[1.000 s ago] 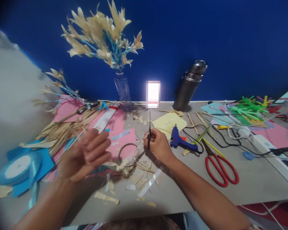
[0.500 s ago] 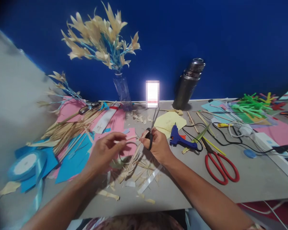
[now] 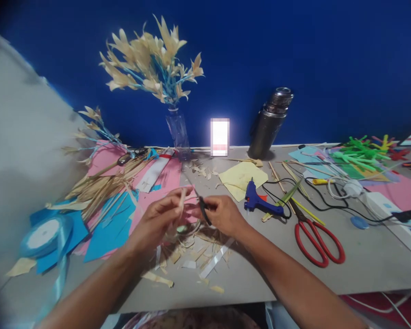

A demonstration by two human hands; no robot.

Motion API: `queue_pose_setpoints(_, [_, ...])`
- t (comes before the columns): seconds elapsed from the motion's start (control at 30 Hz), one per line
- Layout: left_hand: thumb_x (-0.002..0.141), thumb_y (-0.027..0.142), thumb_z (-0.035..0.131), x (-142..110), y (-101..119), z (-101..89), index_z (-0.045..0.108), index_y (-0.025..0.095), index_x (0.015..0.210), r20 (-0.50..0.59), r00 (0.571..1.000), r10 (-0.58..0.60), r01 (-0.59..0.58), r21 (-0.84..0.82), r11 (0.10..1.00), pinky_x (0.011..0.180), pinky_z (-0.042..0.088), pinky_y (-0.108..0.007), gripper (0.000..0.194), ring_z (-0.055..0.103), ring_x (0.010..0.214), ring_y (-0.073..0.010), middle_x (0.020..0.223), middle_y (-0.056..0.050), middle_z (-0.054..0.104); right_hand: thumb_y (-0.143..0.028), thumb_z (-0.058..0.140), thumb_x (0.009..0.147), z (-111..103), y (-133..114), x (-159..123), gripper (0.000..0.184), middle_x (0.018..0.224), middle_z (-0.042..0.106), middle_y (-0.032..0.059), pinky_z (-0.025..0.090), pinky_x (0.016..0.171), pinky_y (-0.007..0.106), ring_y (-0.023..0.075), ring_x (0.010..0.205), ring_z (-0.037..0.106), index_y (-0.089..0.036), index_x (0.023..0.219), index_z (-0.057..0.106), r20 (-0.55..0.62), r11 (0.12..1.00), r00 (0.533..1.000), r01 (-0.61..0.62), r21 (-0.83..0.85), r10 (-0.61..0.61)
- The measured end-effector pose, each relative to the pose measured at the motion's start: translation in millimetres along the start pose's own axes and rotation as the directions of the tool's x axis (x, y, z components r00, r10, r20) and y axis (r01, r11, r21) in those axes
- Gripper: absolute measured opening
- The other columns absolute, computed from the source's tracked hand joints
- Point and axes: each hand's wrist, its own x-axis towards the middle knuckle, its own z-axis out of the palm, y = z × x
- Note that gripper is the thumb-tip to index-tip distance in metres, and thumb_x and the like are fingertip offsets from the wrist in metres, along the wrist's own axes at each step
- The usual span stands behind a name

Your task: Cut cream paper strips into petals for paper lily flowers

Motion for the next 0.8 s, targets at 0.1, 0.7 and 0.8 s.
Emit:
queue_pose_setpoints(0.1, [0.077, 0.028, 0.075, -4.4, -4.3, 1.9, 0.071, 0.015, 0.073, 0.171, 0.985, -0.010, 0.020, -0.056, 0.998, 0.080, 0.051, -0.032, 0.014, 0.065, 0.096, -0.0231, 0.109, -0.011, 0.069, -0.054, 0.077, 0.071, 9.3, -0.6, -6.9, 0.041, 0.059, 0.057, -0.0019, 0.038, 0.051, 0.024, 0.0128, 0.054, 0.051, -0.013, 0.070, 0.072, 0.270, 0.978, 0.961, -0.105, 0.180, 0.053])
queue_pose_setpoints(0.7, [0.079, 0.026, 0.067, 5.7, -9.1, -4.0, 0.060, 0.017, 0.065, -0.349, 0.934, 0.076, -0.083, -0.006, 0.997, 0.049, 0.043, -0.020, 0.018, 0.051, 0.050, -0.0091, 0.056, 0.002, 0.058, -0.031, 0.062, 0.086, 6.3, 6.5, 1.2, 0.019, 0.074, 0.071, 0.0040, 0.041, 0.061, 0.029, 0.0187, 0.067, 0.061, -0.018, 0.082, 0.076, 0.035, 0.957, 0.999, 0.033, -0.289, -0.023])
queue_pose_setpoints(0.8, [0.081, 0.029, 0.064, 5.7, -5.7, -5.0, 0.056, 0.018, 0.065, -0.374, 0.925, 0.070, -0.048, 0.069, 0.996, 0.043, 0.037, -0.018, 0.021, 0.044, 0.043, -0.0076, 0.048, 0.004, 0.053, -0.027, 0.060, 0.088, 6.4, 8.5, -1.0, 0.016, 0.083, 0.074, 0.0069, 0.042, 0.069, 0.032, 0.0237, 0.078, 0.066, -0.020, 0.087, 0.075, 0.073, 0.742, 0.995, 0.098, -0.663, -0.065])
